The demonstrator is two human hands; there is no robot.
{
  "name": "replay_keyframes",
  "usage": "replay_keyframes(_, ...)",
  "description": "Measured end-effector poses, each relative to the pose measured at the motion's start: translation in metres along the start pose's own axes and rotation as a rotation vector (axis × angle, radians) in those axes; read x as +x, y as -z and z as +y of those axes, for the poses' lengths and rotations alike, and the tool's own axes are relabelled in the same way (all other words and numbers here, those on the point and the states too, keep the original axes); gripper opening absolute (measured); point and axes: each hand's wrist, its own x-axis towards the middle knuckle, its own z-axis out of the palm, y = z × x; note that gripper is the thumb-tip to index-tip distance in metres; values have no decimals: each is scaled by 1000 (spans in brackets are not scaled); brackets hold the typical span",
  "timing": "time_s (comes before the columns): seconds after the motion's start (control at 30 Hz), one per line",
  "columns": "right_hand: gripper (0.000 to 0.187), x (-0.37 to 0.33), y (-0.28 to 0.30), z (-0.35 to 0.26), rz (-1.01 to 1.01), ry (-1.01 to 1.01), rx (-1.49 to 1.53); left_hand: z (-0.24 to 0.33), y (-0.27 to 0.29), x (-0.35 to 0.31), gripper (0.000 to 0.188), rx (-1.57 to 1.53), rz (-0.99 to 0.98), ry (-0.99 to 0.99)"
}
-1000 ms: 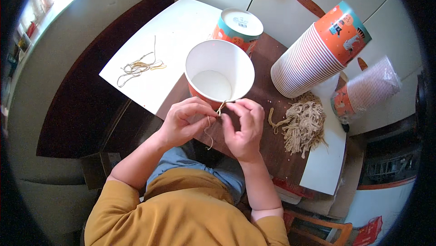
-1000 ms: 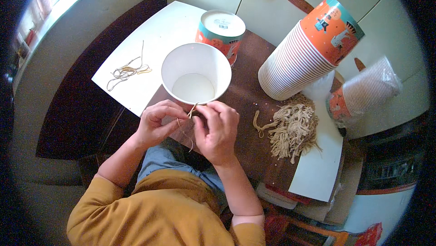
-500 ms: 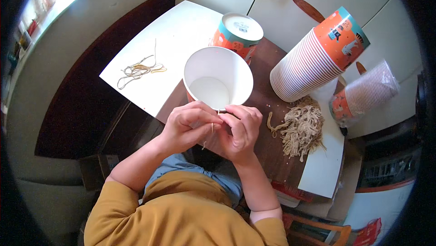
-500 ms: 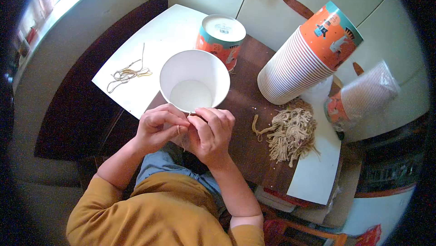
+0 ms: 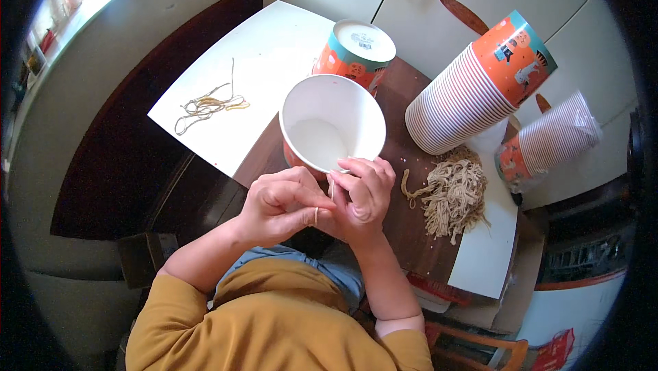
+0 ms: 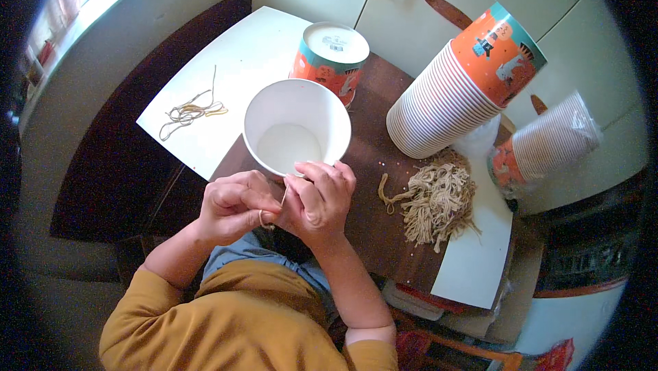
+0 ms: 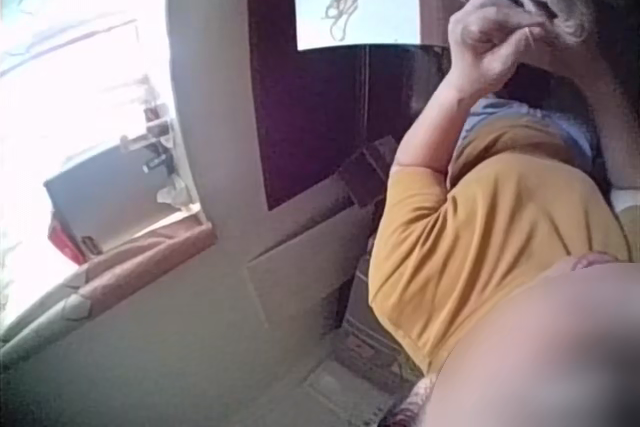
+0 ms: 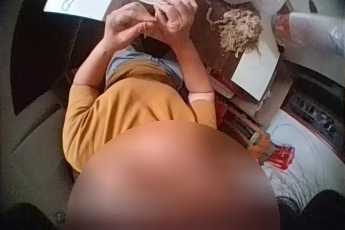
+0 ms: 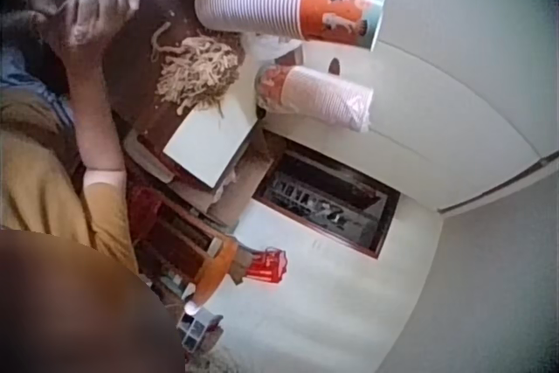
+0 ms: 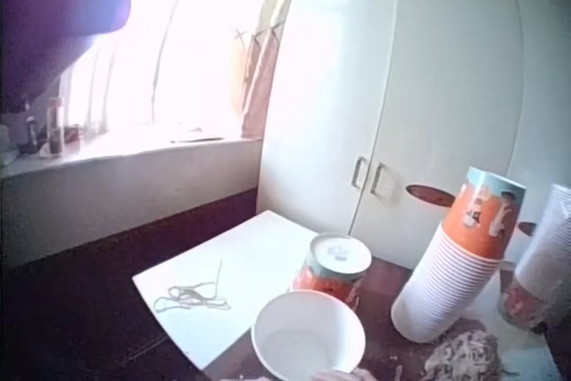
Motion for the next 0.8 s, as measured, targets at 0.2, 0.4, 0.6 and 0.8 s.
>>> replay_keyframes(0.2,21,5,14,7,-132,18,-8,-6,4,-5,6,-259,48,167)
replay_keyframes(0.4,19,14,44,27,-285,64,12,-16,16,5,10,-476,361,241)
replay_keyframes(0.6,19,14,93,41,-432,-9,53,-21,59,28,15,-642,604,232)
replay_keyframes(0.8,37,46,135,35,-714,-192,86,-19,62,45,19,-590,599,336)
